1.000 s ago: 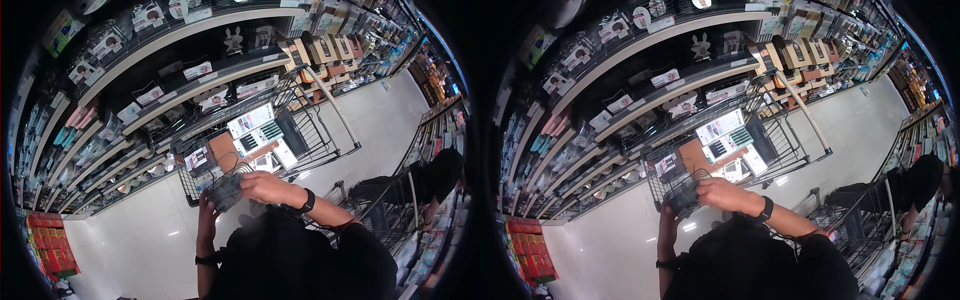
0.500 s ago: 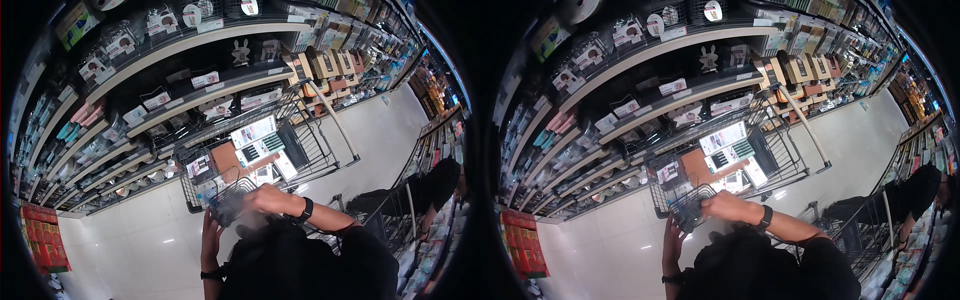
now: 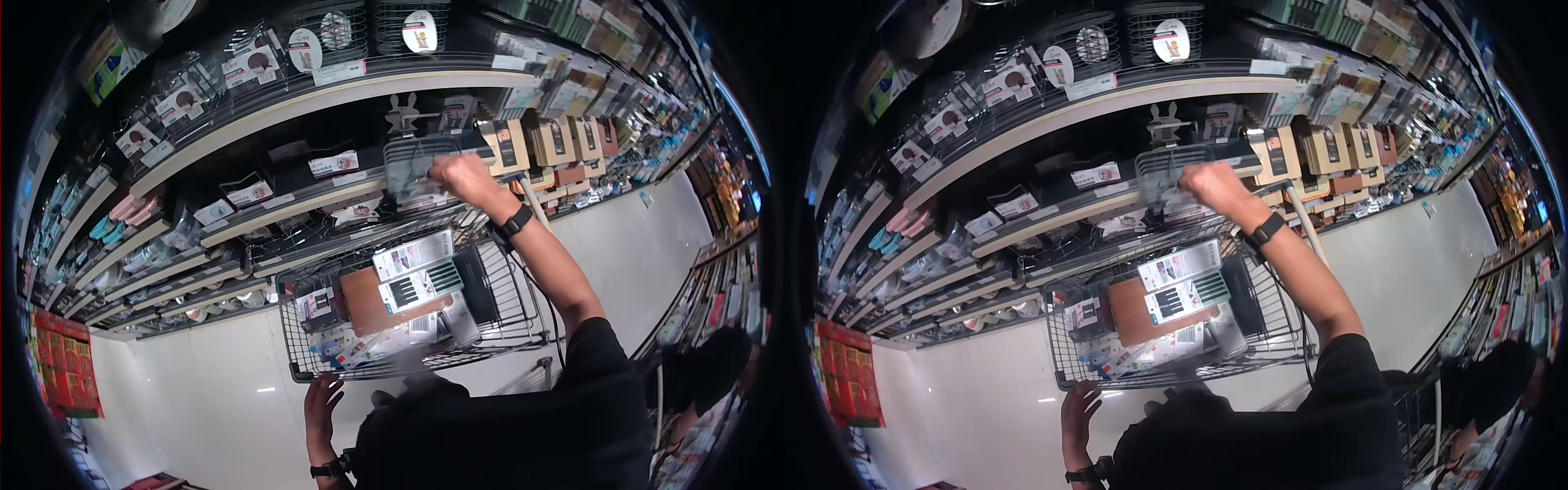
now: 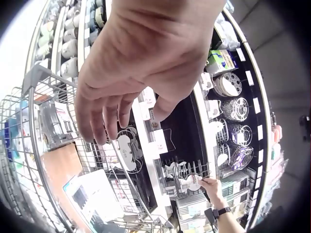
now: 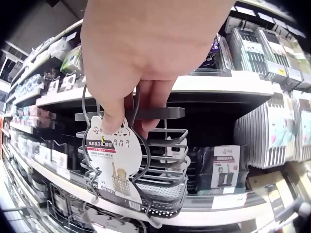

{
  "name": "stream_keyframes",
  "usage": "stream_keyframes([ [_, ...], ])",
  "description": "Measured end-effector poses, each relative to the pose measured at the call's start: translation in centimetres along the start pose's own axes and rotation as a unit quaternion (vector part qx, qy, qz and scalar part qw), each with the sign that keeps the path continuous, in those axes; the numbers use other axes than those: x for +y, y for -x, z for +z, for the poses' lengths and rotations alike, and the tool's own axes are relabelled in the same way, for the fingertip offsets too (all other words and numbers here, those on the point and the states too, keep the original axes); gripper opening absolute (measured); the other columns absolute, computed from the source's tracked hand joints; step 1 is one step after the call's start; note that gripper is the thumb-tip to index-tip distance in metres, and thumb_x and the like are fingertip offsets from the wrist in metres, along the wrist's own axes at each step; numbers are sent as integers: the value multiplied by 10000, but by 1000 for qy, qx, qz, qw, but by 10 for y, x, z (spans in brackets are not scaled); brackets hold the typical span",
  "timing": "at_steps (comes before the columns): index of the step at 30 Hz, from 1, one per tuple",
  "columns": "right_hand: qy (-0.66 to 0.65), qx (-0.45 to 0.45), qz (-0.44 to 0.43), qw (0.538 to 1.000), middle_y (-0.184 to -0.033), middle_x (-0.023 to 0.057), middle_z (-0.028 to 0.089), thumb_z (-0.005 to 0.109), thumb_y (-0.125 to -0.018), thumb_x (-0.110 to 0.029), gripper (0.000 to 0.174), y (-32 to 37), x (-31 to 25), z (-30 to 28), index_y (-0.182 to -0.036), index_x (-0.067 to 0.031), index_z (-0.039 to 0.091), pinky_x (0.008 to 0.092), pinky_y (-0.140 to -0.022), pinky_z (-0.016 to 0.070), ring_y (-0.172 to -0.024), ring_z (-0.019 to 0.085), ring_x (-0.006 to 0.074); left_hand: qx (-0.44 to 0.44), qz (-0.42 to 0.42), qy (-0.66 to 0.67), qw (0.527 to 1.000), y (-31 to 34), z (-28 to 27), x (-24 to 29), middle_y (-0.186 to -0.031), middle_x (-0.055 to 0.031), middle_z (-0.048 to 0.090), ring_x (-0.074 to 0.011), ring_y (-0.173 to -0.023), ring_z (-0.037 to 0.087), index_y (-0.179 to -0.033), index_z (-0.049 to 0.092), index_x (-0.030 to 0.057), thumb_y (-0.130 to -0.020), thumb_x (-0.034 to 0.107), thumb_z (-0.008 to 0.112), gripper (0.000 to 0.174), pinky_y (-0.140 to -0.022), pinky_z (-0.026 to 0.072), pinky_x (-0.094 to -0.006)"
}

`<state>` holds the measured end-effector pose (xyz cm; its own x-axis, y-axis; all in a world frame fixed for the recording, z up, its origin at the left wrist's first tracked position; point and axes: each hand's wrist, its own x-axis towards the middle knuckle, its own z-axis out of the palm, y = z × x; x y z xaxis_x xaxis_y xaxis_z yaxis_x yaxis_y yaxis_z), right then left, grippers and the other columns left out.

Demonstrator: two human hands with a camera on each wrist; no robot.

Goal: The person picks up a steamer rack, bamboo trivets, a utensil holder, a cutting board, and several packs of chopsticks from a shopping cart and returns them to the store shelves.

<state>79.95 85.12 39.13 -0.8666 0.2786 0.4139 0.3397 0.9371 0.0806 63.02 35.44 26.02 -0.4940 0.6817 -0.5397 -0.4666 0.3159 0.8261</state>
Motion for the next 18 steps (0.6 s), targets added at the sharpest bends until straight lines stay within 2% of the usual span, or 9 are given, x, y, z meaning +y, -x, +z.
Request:
stream_keyframes([
  [4,62,22,-1,998,-798,51,625,598,-766,-69,70,-33,50,20,-784,-113,650,398,-584,526,-756,663,269,55,-18,22,998,-1,12,-16,-1239,-143,605,-261,-1137,600,-1278,513,-9,-1007,320,484,428,-944,492,-373],
  [8,62,-8,-22,998,-803,44,621,606,-759,-69,61,-49,72,51,-786,-116,635,397,-583,529,-770,664,262,85,-50,45,994,5,21,-29,-1235,-153,609,-249,-1131,603,-1306,505,-13,-1009,306,503,436,-933,500,-356],
  [15,45,8,-7,999,-793,52,602,624,-714,-33,88,-61,90,68,-757,-110,621,398,-575,523,-783,659,270,108,-72,66,989,-3,29,-37,-1232,-145,615,-243,-1125,608,-1292,520,2,-1008,297,517,410,-923,498,-342],
  [17,37,23,-16,999,-792,55,600,619,-714,-33,85,-67,99,71,-761,-104,621,402,-576,522,-782,657,275,119,-66,75,988,-8,33,-34,-1215,-134,629,-232,-1121,616,-1277,534,15,-1021,251,506,350,-927,486,-342],
  [18,24,25,-17,999,-785,85,597,649,-811,-105,52,-70,102,72,-775,-69,636,415,-575,501,-744,637,316,119,-65,75,988,-9,35,-34,-1215,-134,629,-232,-1121,616,-1277,534,15,-1021,251,506,350,-927,486,-342],
])
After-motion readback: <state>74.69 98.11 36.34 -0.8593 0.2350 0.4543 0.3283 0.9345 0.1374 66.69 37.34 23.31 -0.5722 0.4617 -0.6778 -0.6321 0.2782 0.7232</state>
